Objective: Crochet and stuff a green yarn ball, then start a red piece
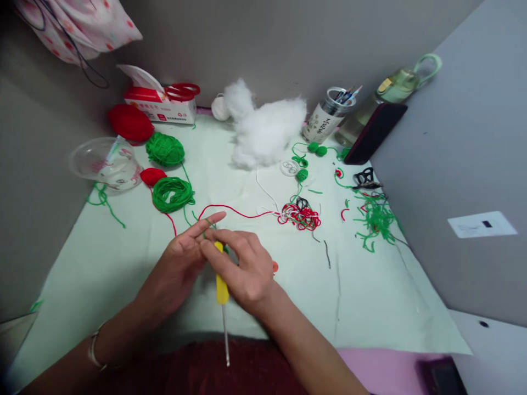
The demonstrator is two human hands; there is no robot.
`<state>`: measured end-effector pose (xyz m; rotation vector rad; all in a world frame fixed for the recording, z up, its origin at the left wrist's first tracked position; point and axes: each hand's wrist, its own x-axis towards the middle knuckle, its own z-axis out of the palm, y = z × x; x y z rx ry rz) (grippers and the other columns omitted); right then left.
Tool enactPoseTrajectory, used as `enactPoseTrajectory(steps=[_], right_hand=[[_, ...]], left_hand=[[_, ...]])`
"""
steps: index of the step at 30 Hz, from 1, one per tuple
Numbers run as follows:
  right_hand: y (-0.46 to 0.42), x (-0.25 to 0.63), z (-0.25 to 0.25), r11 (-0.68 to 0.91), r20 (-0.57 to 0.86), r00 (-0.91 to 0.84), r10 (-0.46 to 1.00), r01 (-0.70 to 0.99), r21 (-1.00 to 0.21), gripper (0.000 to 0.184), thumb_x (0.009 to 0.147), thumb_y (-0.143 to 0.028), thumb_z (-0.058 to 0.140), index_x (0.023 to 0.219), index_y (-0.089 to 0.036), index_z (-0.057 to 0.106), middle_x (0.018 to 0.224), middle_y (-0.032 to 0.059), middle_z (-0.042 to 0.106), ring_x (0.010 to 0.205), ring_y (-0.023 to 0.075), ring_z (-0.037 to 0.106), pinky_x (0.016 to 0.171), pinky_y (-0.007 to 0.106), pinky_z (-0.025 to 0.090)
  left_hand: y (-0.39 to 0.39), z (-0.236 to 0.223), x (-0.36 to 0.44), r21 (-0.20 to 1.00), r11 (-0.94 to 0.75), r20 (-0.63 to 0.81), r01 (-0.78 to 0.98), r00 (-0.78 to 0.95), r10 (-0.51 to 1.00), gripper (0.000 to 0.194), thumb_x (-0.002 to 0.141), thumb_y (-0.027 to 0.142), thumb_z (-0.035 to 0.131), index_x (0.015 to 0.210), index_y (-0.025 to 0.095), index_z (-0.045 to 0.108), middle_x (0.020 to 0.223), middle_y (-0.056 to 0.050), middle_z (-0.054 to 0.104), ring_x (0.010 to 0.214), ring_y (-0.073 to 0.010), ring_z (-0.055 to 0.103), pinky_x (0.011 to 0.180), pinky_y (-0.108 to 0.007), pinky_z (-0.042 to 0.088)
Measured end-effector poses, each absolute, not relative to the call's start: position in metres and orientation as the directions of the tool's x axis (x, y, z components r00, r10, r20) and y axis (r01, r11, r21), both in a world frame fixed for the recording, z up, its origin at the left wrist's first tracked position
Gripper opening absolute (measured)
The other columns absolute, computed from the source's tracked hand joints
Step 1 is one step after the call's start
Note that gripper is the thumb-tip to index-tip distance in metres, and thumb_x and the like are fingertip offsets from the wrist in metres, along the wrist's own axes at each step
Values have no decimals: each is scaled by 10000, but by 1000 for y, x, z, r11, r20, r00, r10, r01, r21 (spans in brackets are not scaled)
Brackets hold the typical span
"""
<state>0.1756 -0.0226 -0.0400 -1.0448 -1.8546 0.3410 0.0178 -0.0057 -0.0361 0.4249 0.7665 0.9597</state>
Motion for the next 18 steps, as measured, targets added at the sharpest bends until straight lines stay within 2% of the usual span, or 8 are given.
enactPoseTrajectory(steps=[2,4,6,8,11,13,15,18], right_hand=[[-23,177,-41,593,597,-172,784,490,-639,371,965,-113,650,1238,-340,757,1151,61,782,1023,225,720,821,373,599],[-20,179,-39,531,552,-49,832,352,-771,327,973,-114,641,1185,-325,773,1030,46,783,916,203,715,761,355,592],[-17,180,-36,450,466,88,880,154,-879,248,994,-151,624,1083,-309,793,899,27,755,752,178,681,655,336,568],[-16,178,-35,397,401,109,910,57,-916,215,1008,-189,613,1029,-295,798,852,26,731,679,168,654,600,329,550],[-20,172,-36,437,462,19,887,289,-852,215,978,-167,650,1045,-294,811,917,52,750,788,193,697,664,342,578],[-22,172,-38,507,544,-46,838,435,-744,261,950,-120,670,1083,-292,814,992,71,765,872,206,710,702,344,584],[-21,175,-39,530,573,-19,820,407,-744,281,949,-99,658,1101,-283,808,971,68,766,868,206,703,704,347,576],[-15,181,-38,458,475,128,870,143,-877,207,984,-161,637,1034,-266,807,843,41,735,733,182,652,613,327,533]], left_hand=[[-4,-34,16,571,590,-431,-570,403,807,499,796,237,838,1282,210,727,855,1,678,810,-135,618,793,-252,471],[-2,-33,14,557,614,-446,-560,421,789,457,814,242,820,1261,193,740,846,-7,676,812,-136,617,775,-246,463],[-1,-32,13,607,574,-437,-550,372,819,435,825,234,809,1253,187,747,839,-4,673,798,-127,603,761,-238,450],[-2,-32,14,687,486,-396,-540,282,874,465,812,212,821,1269,204,740,827,14,668,770,-112,579,754,-230,438],[-6,-34,20,729,408,-353,-550,209,912,568,785,210,849,1332,247,700,811,42,666,756,-110,580,782,-238,442],[-7,-35,23,678,469,-379,-566,277,883,595,778,233,852,1350,226,687,806,33,674,764,-127,604,807,-259,456],[-6,-35,22,613,551,-422,-566,356,834,553,791,250,837,1324,183,705,813,10,683,769,-133,615,809,-266,461],[-3,-32,18,610,556,-439,-565,342,831,466,800,226,828,1255,164,749,832,-3,682,766,-115,603,761,-235,450]])
